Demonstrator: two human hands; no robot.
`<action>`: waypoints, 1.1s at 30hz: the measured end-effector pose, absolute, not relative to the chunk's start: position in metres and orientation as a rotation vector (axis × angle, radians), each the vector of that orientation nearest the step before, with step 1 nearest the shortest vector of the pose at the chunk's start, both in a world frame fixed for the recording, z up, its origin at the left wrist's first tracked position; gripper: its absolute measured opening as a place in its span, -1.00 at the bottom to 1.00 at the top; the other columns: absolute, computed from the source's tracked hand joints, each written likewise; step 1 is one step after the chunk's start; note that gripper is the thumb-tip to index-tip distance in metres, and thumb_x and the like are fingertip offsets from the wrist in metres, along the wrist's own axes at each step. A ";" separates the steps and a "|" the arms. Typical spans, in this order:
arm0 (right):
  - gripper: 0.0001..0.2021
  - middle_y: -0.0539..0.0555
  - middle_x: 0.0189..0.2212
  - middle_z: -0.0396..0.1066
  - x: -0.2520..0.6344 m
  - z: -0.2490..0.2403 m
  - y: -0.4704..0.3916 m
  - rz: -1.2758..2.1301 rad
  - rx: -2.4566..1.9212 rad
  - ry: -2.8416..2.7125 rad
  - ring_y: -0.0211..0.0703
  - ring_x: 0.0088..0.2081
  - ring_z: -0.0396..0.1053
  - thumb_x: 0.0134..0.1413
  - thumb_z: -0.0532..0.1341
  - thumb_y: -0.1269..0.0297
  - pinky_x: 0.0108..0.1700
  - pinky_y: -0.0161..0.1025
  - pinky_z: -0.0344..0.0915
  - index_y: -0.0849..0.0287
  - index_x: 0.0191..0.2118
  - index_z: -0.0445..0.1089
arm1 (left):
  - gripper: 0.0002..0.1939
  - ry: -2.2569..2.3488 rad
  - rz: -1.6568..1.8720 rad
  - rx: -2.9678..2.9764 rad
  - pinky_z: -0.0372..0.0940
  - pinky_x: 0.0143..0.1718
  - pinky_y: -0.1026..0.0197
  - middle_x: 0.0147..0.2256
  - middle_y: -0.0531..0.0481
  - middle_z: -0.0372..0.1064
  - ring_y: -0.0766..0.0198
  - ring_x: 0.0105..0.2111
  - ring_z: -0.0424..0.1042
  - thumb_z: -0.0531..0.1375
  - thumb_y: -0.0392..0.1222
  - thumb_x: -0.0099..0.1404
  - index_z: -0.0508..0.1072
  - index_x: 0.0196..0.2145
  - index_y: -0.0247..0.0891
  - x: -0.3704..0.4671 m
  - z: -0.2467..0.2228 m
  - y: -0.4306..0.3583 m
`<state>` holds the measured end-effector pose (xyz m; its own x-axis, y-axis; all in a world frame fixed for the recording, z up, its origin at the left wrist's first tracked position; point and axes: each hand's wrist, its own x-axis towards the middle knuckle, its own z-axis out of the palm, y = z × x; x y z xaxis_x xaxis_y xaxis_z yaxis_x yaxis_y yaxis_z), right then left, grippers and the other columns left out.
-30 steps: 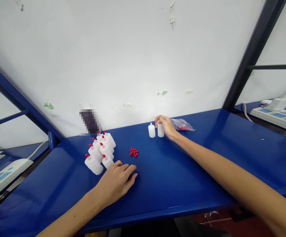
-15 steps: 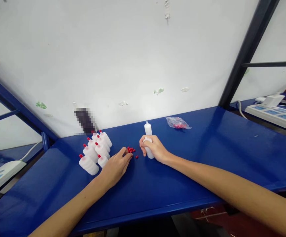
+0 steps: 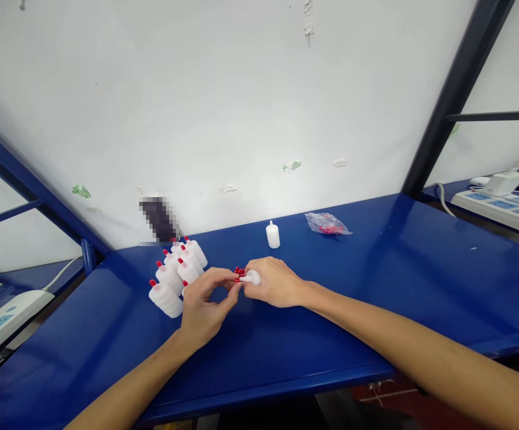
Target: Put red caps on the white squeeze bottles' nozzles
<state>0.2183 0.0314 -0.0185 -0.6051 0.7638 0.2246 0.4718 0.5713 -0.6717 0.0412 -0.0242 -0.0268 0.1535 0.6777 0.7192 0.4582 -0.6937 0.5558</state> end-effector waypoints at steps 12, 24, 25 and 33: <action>-0.54 -0.10 -0.62 0.11 0.229 -0.020 0.028 0.920 -0.679 -2.376 -0.33 -0.57 0.03 0.19 0.07 -0.11 -0.48 -0.34 -0.07 0.18 -0.51 0.21 | -0.91 0.954 1.419 2.065 0.36 -0.39 0.27 -0.40 0.00 0.42 0.34 -0.44 0.41 0.24 -0.35 0.26 0.53 -0.27 -0.25 0.041 -0.027 -0.028; -0.42 -0.10 -0.64 -0.06 0.224 -0.025 0.024 1.001 -0.733 -2.316 -0.35 -0.56 -0.09 0.20 0.02 -0.23 -0.52 -0.33 -0.12 0.19 -0.59 0.06 | -0.92 0.985 1.297 2.182 0.32 -0.31 0.26 -0.37 0.00 0.45 0.33 -0.40 0.40 0.18 -0.31 0.35 0.49 -0.25 -0.26 0.049 -0.031 -0.032; -0.42 -0.10 -0.63 -0.04 0.224 -0.026 0.025 1.016 -0.716 -2.305 -0.35 -0.56 -0.09 0.20 0.02 -0.23 -0.52 -0.33 -0.12 0.19 -0.59 0.07 | -0.92 0.979 1.309 2.231 0.32 -0.32 0.26 -0.38 0.01 0.44 0.33 -0.40 0.39 0.17 -0.32 0.35 0.48 -0.25 -0.26 0.049 -0.030 -0.031; -0.47 -0.05 -0.61 0.17 0.226 -0.035 0.030 1.246 -0.638 -1.963 -0.31 -0.55 0.12 0.27 0.02 -0.15 -0.48 -0.32 0.06 0.20 -0.53 0.20 | -0.87 1.195 1.485 2.948 0.30 -0.24 0.17 -0.29 -0.08 0.39 0.22 -0.29 0.39 0.25 -0.37 0.26 0.44 -0.21 -0.28 -0.012 0.012 -0.037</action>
<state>0.2260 0.0298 -0.0351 -0.6225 0.7208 0.3048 0.0312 0.4120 -0.9107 -0.0123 -0.0369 0.0115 0.4304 0.3995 0.8094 0.7049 -0.7089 -0.0249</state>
